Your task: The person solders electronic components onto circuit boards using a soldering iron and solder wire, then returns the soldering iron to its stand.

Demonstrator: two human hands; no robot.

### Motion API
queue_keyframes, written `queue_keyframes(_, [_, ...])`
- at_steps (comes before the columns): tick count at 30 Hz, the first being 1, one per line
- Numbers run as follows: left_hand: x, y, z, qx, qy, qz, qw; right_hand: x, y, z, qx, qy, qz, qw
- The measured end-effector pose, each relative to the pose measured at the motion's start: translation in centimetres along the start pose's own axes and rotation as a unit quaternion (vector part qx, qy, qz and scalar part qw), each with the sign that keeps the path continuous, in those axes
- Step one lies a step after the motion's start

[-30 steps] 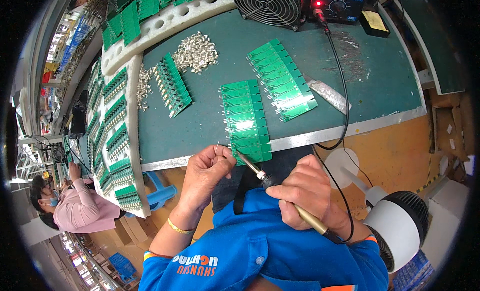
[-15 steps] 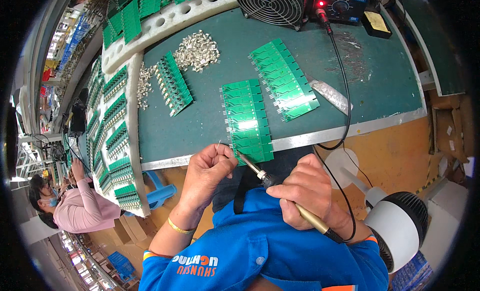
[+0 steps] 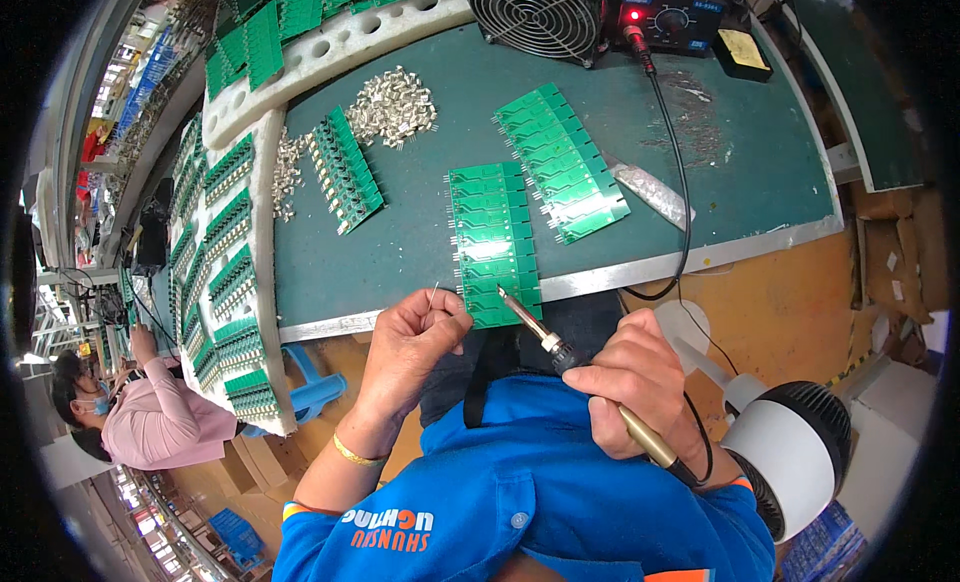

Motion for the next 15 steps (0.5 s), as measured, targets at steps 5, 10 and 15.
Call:
queue_keyframes(5, [-0.5,-0.4,0.2,-0.017,0.011,-0.010,1.000,-0.2,0.4,-0.1,-0.013,-0.017,-0.007,1.000])
queue_keyframes(10, [-1.1,-1.2,0.6,-0.050,0.053,-0.036,0.997,-0.7,1.1,0.3,-0.010,-0.028,-0.001,1.000])
queue_keyframes(15, [-1.7,-2.0,0.4,-0.074,0.097,-0.046,0.991,-0.6,1.6,1.0,-0.022,-0.018,-0.002,1.000])
Point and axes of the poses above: each hand's wrist, its own x-axis towards the middle knuckle, its own y-axis out of the palm, z = x × y, the point moved 10 cm from there along x, towards the middle knuckle, and after that the axes turned 13 degrees about -z, right-handed, at the moved point
